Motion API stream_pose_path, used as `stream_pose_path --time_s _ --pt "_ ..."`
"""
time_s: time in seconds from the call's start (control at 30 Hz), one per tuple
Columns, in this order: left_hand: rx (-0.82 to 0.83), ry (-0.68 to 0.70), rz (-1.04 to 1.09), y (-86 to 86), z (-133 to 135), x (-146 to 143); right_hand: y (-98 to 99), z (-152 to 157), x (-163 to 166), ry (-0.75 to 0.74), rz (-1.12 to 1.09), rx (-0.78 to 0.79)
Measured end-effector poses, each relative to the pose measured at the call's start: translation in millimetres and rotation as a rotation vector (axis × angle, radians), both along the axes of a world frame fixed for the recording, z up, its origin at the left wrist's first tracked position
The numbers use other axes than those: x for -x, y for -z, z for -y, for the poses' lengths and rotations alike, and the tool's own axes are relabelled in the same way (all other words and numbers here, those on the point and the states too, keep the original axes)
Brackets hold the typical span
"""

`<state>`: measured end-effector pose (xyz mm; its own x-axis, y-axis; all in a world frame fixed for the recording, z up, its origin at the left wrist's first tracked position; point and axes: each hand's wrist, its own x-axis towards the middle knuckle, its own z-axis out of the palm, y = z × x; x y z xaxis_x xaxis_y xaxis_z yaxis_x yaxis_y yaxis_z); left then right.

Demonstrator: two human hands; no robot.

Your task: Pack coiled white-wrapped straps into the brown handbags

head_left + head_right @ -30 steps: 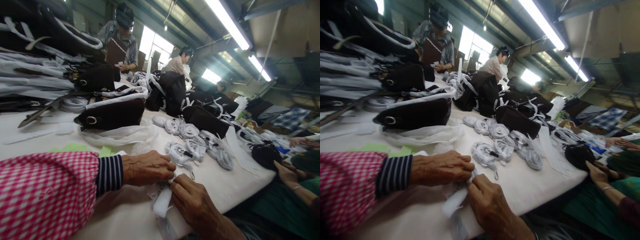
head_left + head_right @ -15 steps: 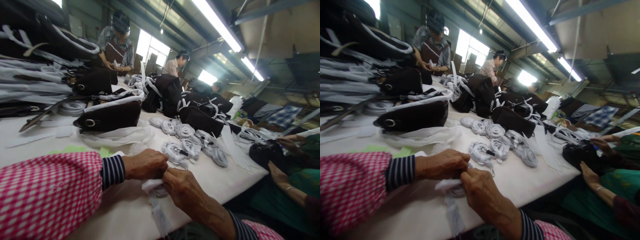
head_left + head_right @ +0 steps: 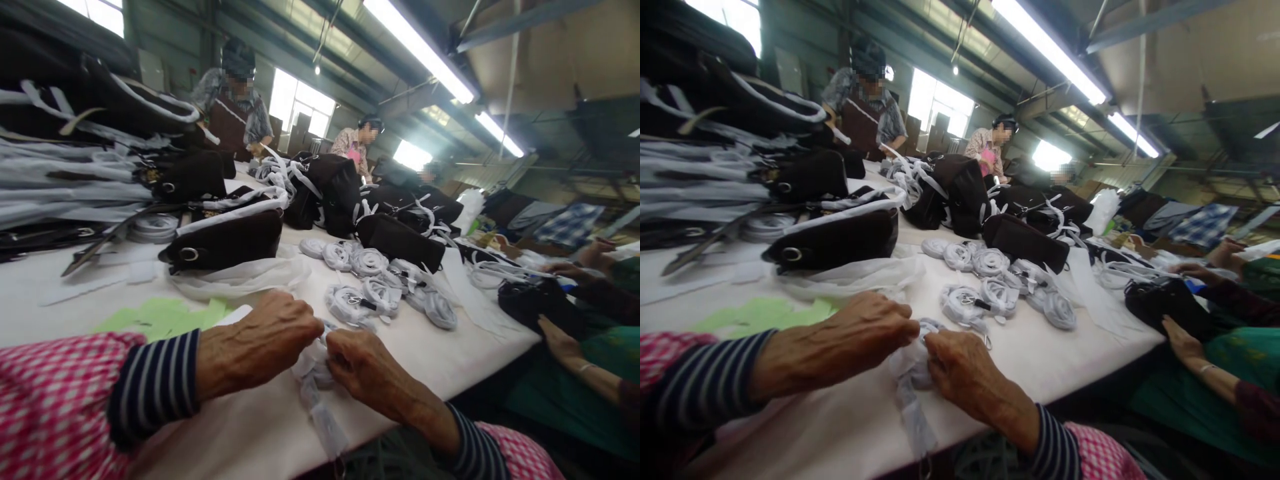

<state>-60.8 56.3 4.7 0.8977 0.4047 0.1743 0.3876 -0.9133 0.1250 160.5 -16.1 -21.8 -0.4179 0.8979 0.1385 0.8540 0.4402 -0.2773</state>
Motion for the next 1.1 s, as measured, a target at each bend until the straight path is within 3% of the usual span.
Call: stream_pose_path --time_s 0.13,0.33,0.53,0.67,0.8,1.1 --pt "-0.1 0.067 0.07 2.9 5 -11 5.6 2 -2 -0.027 -0.007 -0.047" --pt "0.059 0.037 0.076 6.4 -3 -25 12.1 4 -8 -0.027 -0.125 -0.071" --pt "0.149 0.21 0.252 29.2 1 -25 13.0 3 -12 0.006 -0.258 0.02" --pt "0.192 0.109 0.3 44.2 -2 -18 15.7 2 -14 0.014 -0.278 0.007" --pt "0.28 -0.007 0.299 47.8 -4 -16 18.7 1 -14 0.038 -0.241 -0.02" --pt "0.327 0.087 0.439 57.9 -3 -14 13.8 3 -12 0.084 -0.273 0.088"
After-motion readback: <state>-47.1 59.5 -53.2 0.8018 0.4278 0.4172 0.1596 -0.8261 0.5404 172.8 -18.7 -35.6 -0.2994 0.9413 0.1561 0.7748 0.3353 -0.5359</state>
